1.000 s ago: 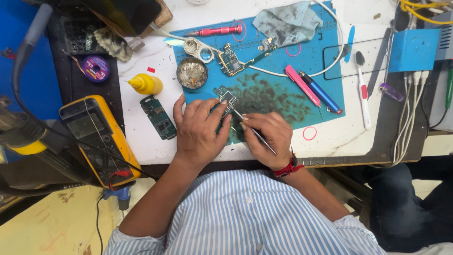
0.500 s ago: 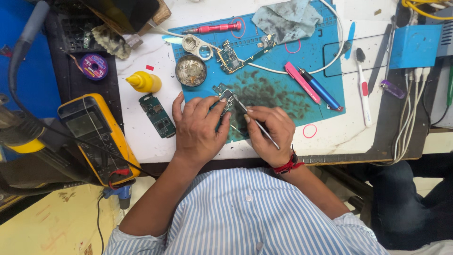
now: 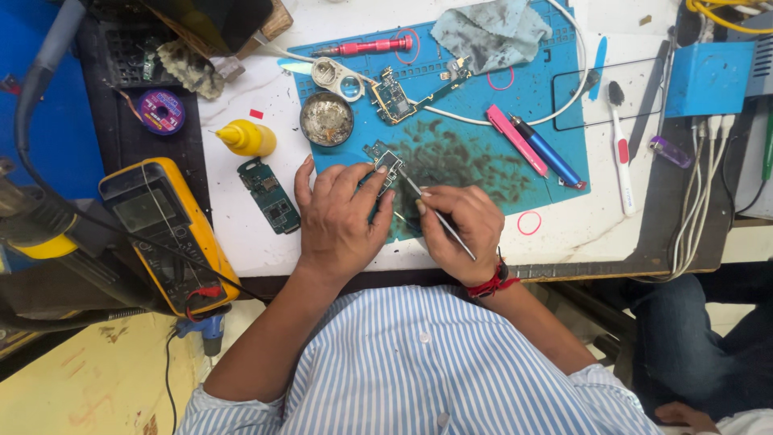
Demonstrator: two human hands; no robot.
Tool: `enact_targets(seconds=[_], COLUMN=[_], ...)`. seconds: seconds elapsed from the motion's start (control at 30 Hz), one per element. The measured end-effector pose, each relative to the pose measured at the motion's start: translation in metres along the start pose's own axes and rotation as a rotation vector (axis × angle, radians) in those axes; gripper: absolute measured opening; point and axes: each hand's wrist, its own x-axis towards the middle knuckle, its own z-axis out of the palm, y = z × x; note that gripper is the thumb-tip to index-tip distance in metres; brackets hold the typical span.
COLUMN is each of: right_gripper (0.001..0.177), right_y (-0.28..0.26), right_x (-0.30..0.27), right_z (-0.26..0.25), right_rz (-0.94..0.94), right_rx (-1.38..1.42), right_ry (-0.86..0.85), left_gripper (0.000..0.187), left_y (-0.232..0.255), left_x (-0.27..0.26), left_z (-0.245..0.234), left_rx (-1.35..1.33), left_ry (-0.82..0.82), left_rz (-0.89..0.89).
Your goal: The person uses tweezers to manipulate small components on a circuit board. They apply a yellow liquid from a bottle onto the board and continue to adjust components with the tweezers.
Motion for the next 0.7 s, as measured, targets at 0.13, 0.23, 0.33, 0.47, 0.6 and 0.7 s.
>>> enact_targets(seconds=[0.13, 0.23, 0.33, 0.47, 0.6, 0.7], right_gripper=[0.016, 0.016, 0.015, 0.016, 0.016, 0.017], right_y=[0.0001, 0.0006, 0.0005, 0.0018, 0.0022, 0.0009], right_x=[-0.0008, -0.0008, -0.0009, 0.0002, 0.0004, 0.0003], right_z=[0.0026, 0.0009, 0.0021, 0.0015, 0.0004, 0.0029], right_rz=[0.002, -0.022, -0.003, -0.015, -0.02, -0.01], right_rx=[-0.021, 0.012, -0.022, 0.019, 0.018, 0.019], right_ry=[0.034, -0.016, 0.035, -0.009, -0.015, -0.001], left_gripper=[0.028, 0.027, 0.028, 0.027, 0.027, 0.027], left_y=[-0.0008, 0.0001, -0.0007, -0.0006, -0.0002, -0.0009], left_x=[0.0, -0.001, -0.0004, -0.0011, -0.0009, -0.0012], left_z=[0.0005, 0.0003, 0.0005, 0.0009, 0.0018, 0.0005], left_rx=[0.001, 0.007, 0.006, 0.008, 0.0, 0.003], left_ry=[0.005, 0.001, 0.005, 0.0, -0.002, -0.001], left_rz=[0.006, 0.003, 0.005, -0.003, -0.001, 0.001])
